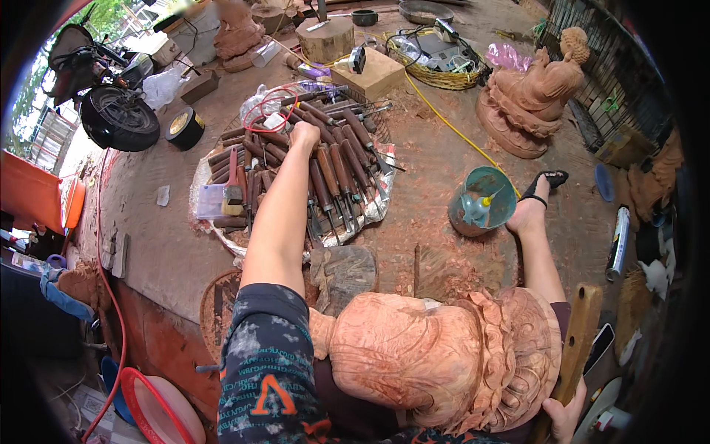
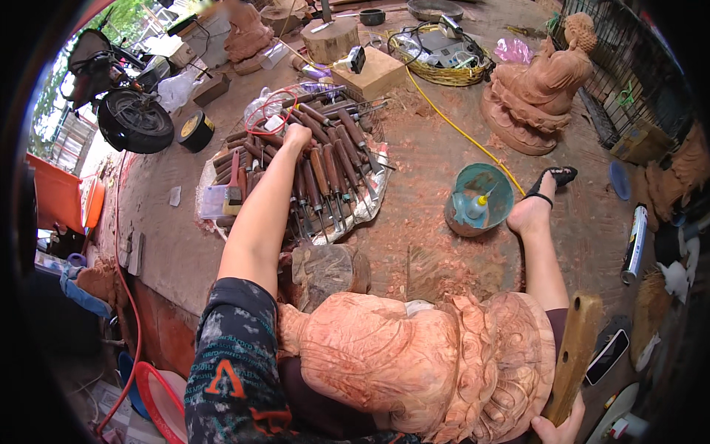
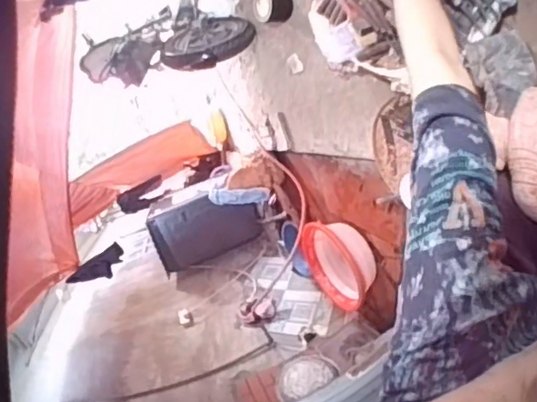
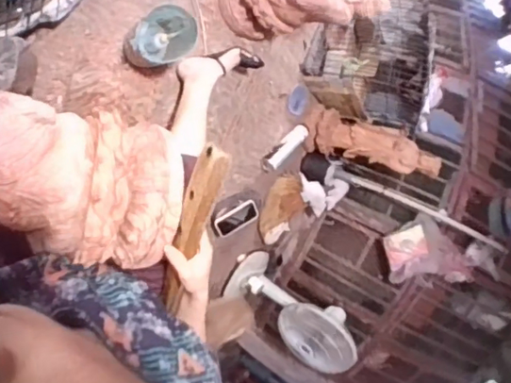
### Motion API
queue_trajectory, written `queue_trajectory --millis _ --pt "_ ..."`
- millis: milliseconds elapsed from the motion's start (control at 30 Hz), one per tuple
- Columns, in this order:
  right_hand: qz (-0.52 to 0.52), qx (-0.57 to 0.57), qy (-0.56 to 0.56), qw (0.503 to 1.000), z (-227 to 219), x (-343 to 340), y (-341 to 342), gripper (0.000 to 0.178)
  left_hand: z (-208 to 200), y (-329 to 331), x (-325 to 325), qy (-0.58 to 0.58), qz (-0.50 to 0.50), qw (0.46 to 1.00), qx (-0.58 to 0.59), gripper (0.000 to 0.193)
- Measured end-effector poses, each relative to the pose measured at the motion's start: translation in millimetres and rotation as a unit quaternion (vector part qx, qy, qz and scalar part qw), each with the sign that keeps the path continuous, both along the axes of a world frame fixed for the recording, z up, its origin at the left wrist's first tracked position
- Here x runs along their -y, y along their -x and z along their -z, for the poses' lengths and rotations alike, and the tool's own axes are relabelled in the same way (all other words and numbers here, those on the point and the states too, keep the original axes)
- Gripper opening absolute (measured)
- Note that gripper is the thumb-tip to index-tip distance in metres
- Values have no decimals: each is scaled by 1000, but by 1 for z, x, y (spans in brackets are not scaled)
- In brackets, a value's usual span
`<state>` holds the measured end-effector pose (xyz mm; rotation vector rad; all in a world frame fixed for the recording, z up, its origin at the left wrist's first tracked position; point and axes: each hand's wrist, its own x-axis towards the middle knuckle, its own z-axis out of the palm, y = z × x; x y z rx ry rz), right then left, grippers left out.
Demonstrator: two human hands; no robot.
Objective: The person sits on the floor and carves a wooden sculpture of a figure using a chisel and a wooden mallet. They repeatedly strike the chisel to shape the wood, occasionally switching tools from a nearby collection.
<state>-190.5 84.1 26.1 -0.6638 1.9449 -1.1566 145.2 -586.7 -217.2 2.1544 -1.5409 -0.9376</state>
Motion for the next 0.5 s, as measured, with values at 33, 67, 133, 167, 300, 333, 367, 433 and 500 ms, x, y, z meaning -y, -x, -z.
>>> queue_trajectory --millis 33,67,133,167,300,333,367,433,500 --pt "4 10 -5 1000 -5 2 -3 51 5 1 6 -18 9 1000 -12 34" --pt "-5 29 -30 999 -4 2 0 61 10 -1 8 -36 16 999 -22 33" --pt "-7 50 -74 996 -6 -2 7 82 16 14 7 2 -28 998 -63 22" --pt "-13 40 -74 996 -6 -3 7 81 15 12 4 23 -47 994 -96 17" --pt "26 4 -48 999 -1 -6 0 86 3 22 -14 171 -125 976 -43 11" --pt "45 -2 -32 998 2 -4 -3 92 -12 21 -26 212 -128 967 -61 11" --pt "30 2 -22 999 2 0 -5 91 -13 20 -22 177 -135 961 -164 12" --pt "-4 19 -4 1000 -2 11 -5 89 -27 13 -26 128 -178 925 -310 20" --pt "-25 44 35 998 0 15 -7 83 -40 9 -39 92 -182 893 -401 33"
